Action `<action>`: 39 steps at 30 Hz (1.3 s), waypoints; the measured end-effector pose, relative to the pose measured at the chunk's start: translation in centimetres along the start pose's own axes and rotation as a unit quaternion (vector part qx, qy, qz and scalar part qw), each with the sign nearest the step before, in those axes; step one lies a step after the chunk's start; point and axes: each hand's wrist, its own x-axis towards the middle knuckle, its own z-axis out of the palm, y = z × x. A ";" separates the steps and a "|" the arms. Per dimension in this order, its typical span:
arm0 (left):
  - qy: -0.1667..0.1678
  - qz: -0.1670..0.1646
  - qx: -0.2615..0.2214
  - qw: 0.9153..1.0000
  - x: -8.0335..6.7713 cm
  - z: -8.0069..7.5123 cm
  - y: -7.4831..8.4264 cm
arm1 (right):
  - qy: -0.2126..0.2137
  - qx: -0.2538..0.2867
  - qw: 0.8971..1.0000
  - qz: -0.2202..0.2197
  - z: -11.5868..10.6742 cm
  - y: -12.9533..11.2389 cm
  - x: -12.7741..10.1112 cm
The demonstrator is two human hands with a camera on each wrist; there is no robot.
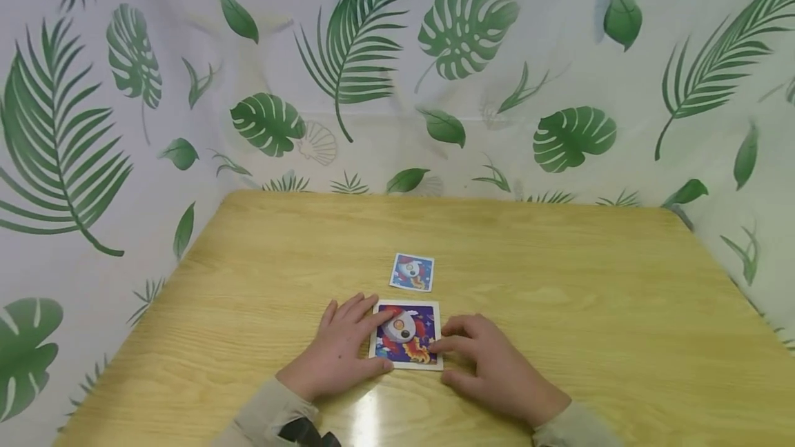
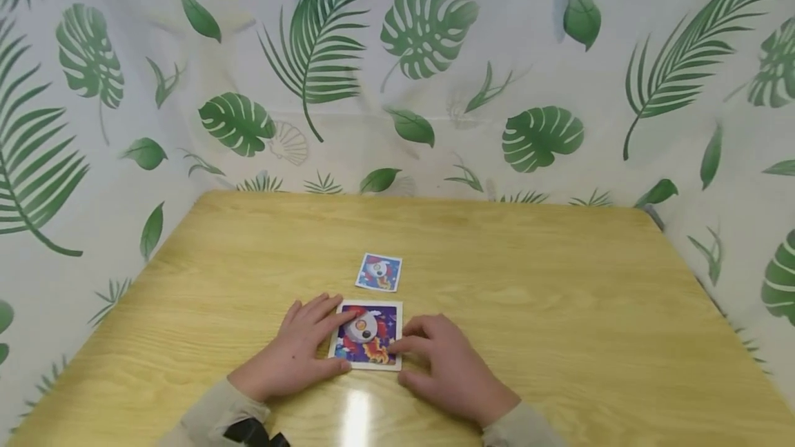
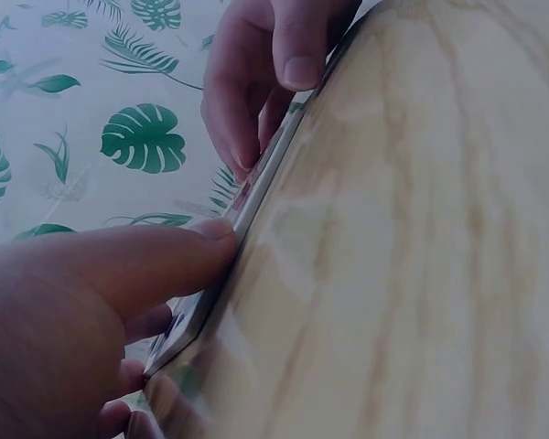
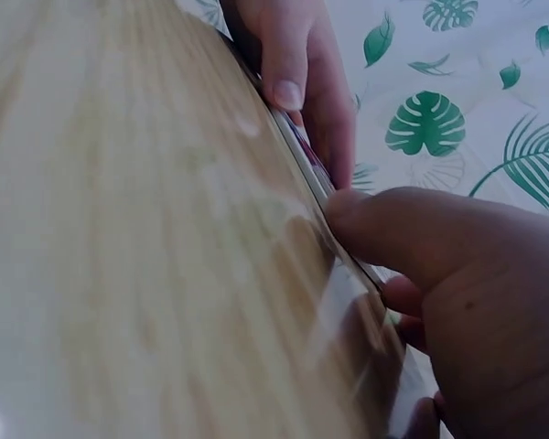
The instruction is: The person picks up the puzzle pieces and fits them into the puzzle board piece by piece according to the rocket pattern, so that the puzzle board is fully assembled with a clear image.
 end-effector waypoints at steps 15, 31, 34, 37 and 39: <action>0.006 -0.004 -0.012 1.000 -1.2 0.2 -1.2 | -0.025 -0.100 0.994 -0.049 0.8 -1.2 0.5; -0.006 0.001 -0.019 1.000 -1.3 0.7 -0.1 | -0.064 -0.122 0.989 -0.045 -0.1 -1.3 -0.4; -0.009 0.000 -0.016 1.000 -1.2 0.7 0.1 | -0.057 -0.108 0.992 -0.038 -0.2 -1.0 -0.6; -0.007 0.001 -0.015 1.000 -1.0 0.7 0.3 | -0.041 -0.097 0.994 -0.036 -0.1 -0.6 -0.8; -0.007 0.000 -0.019 1.000 -0.9 0.8 0.3 | -0.035 -0.088 0.995 -0.034 -0.1 -0.5 -0.9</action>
